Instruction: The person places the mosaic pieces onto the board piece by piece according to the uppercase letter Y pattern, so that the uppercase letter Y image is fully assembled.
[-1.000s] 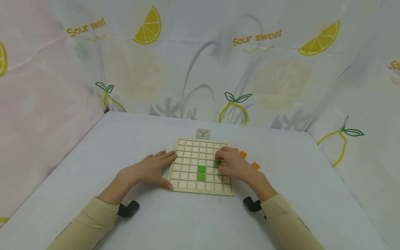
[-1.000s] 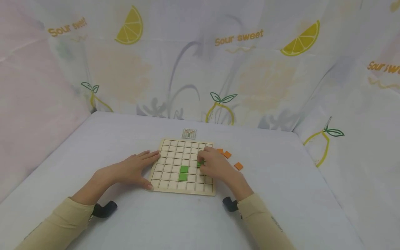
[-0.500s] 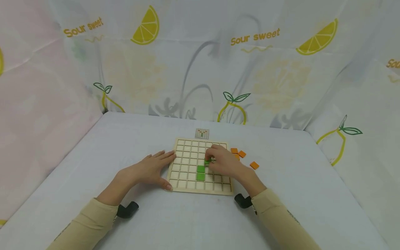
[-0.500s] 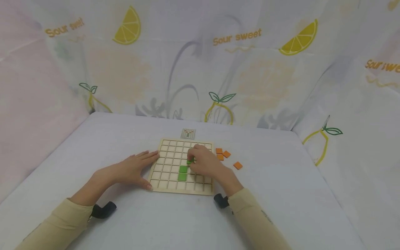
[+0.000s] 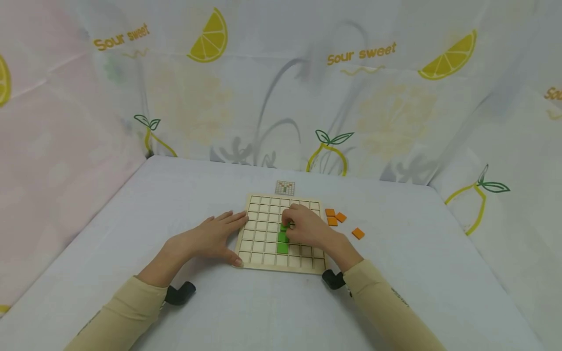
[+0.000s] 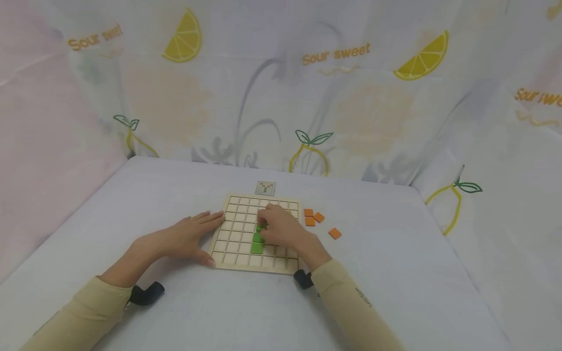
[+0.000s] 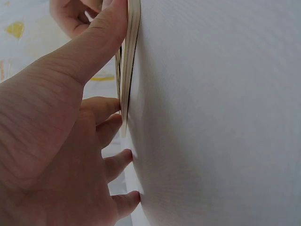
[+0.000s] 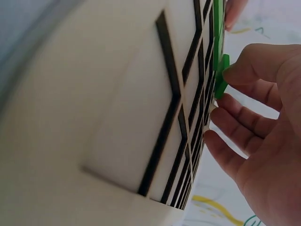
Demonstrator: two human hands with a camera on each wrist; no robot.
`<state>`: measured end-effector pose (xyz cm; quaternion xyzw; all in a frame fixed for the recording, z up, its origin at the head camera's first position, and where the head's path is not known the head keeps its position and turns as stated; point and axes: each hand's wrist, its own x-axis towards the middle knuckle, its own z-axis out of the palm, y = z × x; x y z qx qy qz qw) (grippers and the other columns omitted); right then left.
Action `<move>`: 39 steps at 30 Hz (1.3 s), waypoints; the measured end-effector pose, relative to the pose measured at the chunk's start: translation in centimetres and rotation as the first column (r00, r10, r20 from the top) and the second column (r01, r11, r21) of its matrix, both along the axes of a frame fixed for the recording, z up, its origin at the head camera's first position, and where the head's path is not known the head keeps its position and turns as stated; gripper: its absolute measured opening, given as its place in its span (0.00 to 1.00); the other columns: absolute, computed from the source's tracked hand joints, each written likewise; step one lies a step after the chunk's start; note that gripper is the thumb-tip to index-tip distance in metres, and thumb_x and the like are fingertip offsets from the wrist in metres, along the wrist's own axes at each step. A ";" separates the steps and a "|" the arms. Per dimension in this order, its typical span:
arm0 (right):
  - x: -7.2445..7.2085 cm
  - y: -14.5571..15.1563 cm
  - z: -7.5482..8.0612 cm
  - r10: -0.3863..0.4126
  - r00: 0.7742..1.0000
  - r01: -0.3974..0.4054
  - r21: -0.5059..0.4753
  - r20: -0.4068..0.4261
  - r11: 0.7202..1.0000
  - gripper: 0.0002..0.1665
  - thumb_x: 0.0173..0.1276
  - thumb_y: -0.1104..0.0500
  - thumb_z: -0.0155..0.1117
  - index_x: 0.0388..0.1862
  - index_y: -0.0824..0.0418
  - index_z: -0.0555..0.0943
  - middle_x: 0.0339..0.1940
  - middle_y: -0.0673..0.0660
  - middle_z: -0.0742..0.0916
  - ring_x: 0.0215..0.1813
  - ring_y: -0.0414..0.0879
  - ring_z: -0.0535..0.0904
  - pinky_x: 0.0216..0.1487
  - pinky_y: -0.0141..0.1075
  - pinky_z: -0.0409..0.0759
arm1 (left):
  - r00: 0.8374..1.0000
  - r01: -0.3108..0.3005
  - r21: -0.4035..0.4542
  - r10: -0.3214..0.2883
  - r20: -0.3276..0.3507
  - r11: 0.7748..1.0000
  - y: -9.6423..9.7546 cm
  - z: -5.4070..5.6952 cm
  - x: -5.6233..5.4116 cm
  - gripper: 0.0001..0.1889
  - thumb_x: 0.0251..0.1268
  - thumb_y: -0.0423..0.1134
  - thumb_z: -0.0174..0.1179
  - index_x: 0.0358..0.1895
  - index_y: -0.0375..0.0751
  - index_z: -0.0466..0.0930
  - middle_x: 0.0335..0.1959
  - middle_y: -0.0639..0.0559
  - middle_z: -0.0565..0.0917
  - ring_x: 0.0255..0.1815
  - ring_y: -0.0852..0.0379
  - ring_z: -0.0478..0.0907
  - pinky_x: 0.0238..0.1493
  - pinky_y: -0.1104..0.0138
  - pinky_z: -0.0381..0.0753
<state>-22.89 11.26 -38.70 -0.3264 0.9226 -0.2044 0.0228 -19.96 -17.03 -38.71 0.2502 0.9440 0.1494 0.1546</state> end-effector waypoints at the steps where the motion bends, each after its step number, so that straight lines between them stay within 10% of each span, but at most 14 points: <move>1: 0.0 0.0 -0.1 -0.002 1.000 0.002 0.006 0.000 1.000 0.10 0.58 0.67 0.59 0.36 0.54 0.80 0.36 0.49 0.79 0.36 0.42 0.69 0.39 0.33 0.71 | 1.000 -0.002 -0.001 0.002 0.003 1.000 0.0 0.0 0.0 0.62 0.44 0.69 0.72 0.80 0.45 0.51 0.82 0.49 0.52 0.82 0.36 0.46 0.75 0.33 0.48; 39: 0.1 -0.5 -0.1 0.001 0.998 0.002 0.060 -0.061 0.998 0.08 0.64 0.66 0.60 0.37 0.54 0.82 0.36 0.50 0.78 0.36 0.43 0.69 0.37 0.34 0.71 | 1.000 -0.001 0.000 0.001 -0.002 1.000 0.0 -0.2 -0.1 0.63 0.42 0.71 0.71 0.80 0.46 0.51 0.83 0.50 0.51 0.82 0.37 0.46 0.75 0.33 0.48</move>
